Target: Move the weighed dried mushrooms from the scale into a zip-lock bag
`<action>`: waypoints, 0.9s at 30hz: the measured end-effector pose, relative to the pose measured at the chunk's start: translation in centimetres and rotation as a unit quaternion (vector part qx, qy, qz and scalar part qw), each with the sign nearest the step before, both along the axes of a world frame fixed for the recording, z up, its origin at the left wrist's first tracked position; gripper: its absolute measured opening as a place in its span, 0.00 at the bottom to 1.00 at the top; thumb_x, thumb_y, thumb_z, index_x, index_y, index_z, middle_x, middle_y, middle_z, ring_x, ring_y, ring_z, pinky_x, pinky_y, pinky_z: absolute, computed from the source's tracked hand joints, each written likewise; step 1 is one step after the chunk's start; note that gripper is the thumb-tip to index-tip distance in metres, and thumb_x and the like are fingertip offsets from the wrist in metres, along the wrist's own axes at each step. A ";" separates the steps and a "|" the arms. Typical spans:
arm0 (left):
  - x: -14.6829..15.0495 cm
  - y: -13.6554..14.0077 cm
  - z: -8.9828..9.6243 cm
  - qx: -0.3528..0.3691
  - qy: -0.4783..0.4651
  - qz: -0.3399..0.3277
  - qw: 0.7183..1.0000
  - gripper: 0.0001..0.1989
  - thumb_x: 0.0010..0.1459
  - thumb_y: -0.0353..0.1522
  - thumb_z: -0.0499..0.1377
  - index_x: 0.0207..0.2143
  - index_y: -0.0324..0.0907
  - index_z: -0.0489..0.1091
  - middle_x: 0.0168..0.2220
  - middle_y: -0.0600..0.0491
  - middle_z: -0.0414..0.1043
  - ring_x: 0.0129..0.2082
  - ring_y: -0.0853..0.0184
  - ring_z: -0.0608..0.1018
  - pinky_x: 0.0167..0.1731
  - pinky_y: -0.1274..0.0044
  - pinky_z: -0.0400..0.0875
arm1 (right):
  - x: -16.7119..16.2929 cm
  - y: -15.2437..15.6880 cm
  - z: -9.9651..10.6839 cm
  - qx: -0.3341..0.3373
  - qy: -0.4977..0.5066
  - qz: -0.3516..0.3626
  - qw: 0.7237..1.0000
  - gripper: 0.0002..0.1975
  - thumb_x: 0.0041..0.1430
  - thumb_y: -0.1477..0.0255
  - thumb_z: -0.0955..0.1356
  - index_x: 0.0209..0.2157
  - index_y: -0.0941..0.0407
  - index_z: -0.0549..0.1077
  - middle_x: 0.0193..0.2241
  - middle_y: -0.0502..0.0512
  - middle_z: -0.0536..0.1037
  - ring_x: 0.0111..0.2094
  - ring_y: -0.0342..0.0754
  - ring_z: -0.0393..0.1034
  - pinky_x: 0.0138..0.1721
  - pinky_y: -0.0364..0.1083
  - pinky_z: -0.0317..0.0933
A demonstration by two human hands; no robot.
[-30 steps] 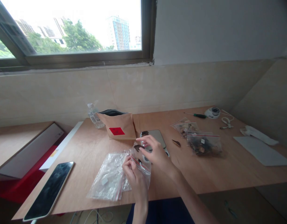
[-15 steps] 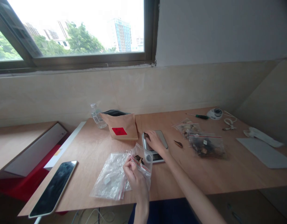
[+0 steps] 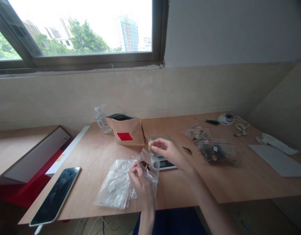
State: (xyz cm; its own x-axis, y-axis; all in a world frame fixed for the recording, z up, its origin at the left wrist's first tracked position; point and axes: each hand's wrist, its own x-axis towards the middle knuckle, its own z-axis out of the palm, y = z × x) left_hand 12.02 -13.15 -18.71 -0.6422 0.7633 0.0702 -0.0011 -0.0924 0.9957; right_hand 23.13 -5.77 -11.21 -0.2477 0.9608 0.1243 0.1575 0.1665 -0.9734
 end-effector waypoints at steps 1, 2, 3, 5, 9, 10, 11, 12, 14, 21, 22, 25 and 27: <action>0.0 0.0 0.1 0.000 0.001 0.000 1.000 0.15 0.61 0.45 0.48 0.34 0.42 0.60 0.46 0.48 0.65 0.47 0.60 0.69 0.47 0.66 0.60 | 0.0 -0.7 1.1 -0.007 -0.014 0.021 1.000 0.11 0.53 0.64 0.68 0.36 0.57 0.72 0.32 0.52 0.78 0.34 0.45 0.71 0.36 0.43 0.62; 0.0 0.1 0.2 0.001 0.000 -0.001 1.000 0.15 0.61 0.44 0.48 0.34 0.42 0.60 0.46 0.49 0.65 0.47 0.60 0.69 0.47 0.66 0.60 | 0.1 -1.2 1.9 -0.011 -0.036 0.031 0.999 0.11 0.54 0.65 0.67 0.36 0.56 0.72 0.29 0.51 0.77 0.32 0.44 0.71 0.35 0.43 0.62; 0.0 0.2 0.2 0.001 -0.001 -0.003 1.000 0.14 0.61 0.44 0.48 0.34 0.42 0.60 0.46 0.49 0.65 0.47 0.61 0.69 0.47 0.67 0.60 | 0.1 -1.7 2.6 -0.011 -0.059 0.031 0.998 0.10 0.55 0.65 0.66 0.36 0.56 0.72 0.26 0.50 0.77 0.30 0.44 0.71 0.34 0.43 0.62; 0.0 0.3 0.3 0.006 -0.001 -0.004 1.000 0.14 0.61 0.44 0.48 0.34 0.42 0.60 0.46 0.49 0.65 0.47 0.61 0.69 0.47 0.66 0.60 | 0.3 -2.3 3.2 -0.002 -0.101 0.010 0.995 0.10 0.58 0.65 0.64 0.33 0.56 0.73 0.21 0.48 0.75 0.27 0.43 0.70 0.32 0.42 0.60; -0.1 0.3 0.4 0.018 -0.002 -0.002 1.000 0.12 0.61 0.42 0.49 0.35 0.42 0.60 0.45 0.49 0.65 0.47 0.61 0.69 0.47 0.67 0.60 | 0.5 -2.7 2.1 0.013 -0.115 -0.022 0.993 0.13 0.60 0.63 0.62 0.31 0.56 0.73 0.23 0.49 0.75 0.27 0.43 0.69 0.31 0.42 0.59; -0.1 0.3 0.4 0.020 -0.001 0.000 1.000 0.12 0.61 0.42 0.49 0.34 0.42 0.60 0.45 0.49 0.65 0.47 0.61 0.69 0.47 0.67 0.60 | 0.6 -2.8 1.6 0.013 -0.107 -0.024 0.994 0.14 0.61 0.62 0.61 0.32 0.56 0.73 0.26 0.50 0.76 0.29 0.44 0.69 0.32 0.42 0.60; -0.1 0.2 0.5 0.022 -0.001 0.003 1.000 0.12 0.61 0.42 0.49 0.34 0.42 0.60 0.45 0.50 0.65 0.47 0.61 0.69 0.47 0.67 0.60 | 0.7 -3.0 1.2 0.011 -0.099 -0.027 0.995 0.14 0.61 0.61 0.61 0.34 0.56 0.73 0.29 0.51 0.77 0.32 0.45 0.70 0.34 0.43 0.61; -0.1 0.2 0.6 0.026 0.000 0.006 1.000 0.12 0.61 0.42 0.49 0.33 0.42 0.59 0.45 0.50 0.64 0.47 0.61 0.69 0.47 0.67 0.60 | 0.8 -3.2 0.7 0.007 -0.093 -0.034 0.995 0.15 0.61 0.60 0.61 0.37 0.56 0.72 0.34 0.53 0.77 0.35 0.45 0.70 0.36 0.44 0.61; -0.1 0.0 0.9 0.039 0.006 0.012 0.999 0.12 0.62 0.41 0.48 0.33 0.42 0.59 0.46 0.49 0.64 0.48 0.61 0.68 0.48 0.67 0.59 | 1.0 -4.1 -0.1 -0.016 -0.092 -0.048 0.994 0.19 0.60 0.57 0.61 0.44 0.55 0.69 0.44 0.56 0.74 0.40 0.48 0.70 0.40 0.46 0.62; 0.7 -0.5 2.1 0.085 0.054 0.029 0.994 0.09 0.63 0.38 0.48 0.37 0.42 0.58 0.52 0.46 0.59 0.59 0.61 0.59 0.55 0.65 0.53 | 0.7 -7.3 -1.1 -0.121 -0.035 0.052 0.991 0.37 0.52 0.55 0.69 0.59 0.52 0.53 0.55 0.61 0.65 0.52 0.52 0.65 0.51 0.51 0.59; 0.8 -0.6 2.1 0.086 0.061 0.030 0.994 0.09 0.63 0.38 0.48 0.37 0.42 0.58 0.52 0.46 0.58 0.59 0.61 0.59 0.55 0.65 0.53 | 0.5 -7.3 -1.3 -0.123 -0.021 0.034 0.992 0.36 0.52 0.57 0.69 0.58 0.53 0.52 0.55 0.61 0.66 0.51 0.51 0.66 0.51 0.51 0.60; 0.8 -0.9 2.0 0.082 0.089 0.014 0.993 0.09 0.63 0.38 0.48 0.37 0.42 0.60 0.51 0.46 0.59 0.58 0.60 0.60 0.54 0.65 0.55 | -0.1 -6.7 -1.8 -0.109 0.031 -0.021 0.993 0.28 0.56 0.60 0.67 0.54 0.54 0.56 0.51 0.61 0.70 0.47 0.50 0.69 0.49 0.51 0.61; 0.6 -0.9 1.7 0.081 0.106 -0.024 0.991 0.10 0.63 0.38 0.49 0.37 0.42 0.62 0.51 0.46 0.59 0.57 0.60 0.61 0.54 0.65 0.56 | -0.3 -6.3 -2.0 -0.090 0.060 -0.036 0.993 0.22 0.57 0.62 0.65 0.51 0.54 0.60 0.46 0.59 0.74 0.46 0.49 0.70 0.49 0.51 0.62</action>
